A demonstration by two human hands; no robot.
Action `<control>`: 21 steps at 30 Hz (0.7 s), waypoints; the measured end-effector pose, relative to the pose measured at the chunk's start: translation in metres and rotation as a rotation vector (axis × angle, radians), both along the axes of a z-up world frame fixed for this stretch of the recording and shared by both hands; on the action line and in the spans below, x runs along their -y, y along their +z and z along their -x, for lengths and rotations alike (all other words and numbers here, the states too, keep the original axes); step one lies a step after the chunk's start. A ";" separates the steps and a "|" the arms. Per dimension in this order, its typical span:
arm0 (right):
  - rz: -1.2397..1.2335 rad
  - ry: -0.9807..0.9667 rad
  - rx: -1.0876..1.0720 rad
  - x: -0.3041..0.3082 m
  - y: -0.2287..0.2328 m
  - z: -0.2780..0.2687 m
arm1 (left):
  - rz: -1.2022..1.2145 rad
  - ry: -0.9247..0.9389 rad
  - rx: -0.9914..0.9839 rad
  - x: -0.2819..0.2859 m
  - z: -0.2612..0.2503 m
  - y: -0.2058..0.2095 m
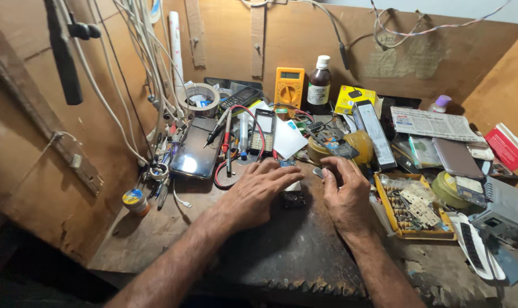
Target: The person disassembles a feature phone, removes the battery, and reassembles the device. They then connect a charging cable and use multimeter probes to test the battery terminals. The phone is handled throughout the process on a cluttered workbench.
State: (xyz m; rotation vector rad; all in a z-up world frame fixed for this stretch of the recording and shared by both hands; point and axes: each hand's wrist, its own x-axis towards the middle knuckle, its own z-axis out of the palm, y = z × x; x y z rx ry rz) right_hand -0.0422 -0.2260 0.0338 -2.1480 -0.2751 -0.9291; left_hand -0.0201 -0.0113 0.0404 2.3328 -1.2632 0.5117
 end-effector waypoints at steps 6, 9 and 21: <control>0.024 -0.006 0.022 -0.001 0.003 0.001 | -0.398 0.000 -0.014 0.020 -0.014 0.011; -0.066 0.023 -0.049 0.000 0.002 -0.001 | -0.438 0.025 -0.042 0.020 -0.016 0.014; -0.011 0.006 0.083 0.003 -0.002 -0.003 | 0.059 0.120 -0.077 0.009 -0.023 -0.008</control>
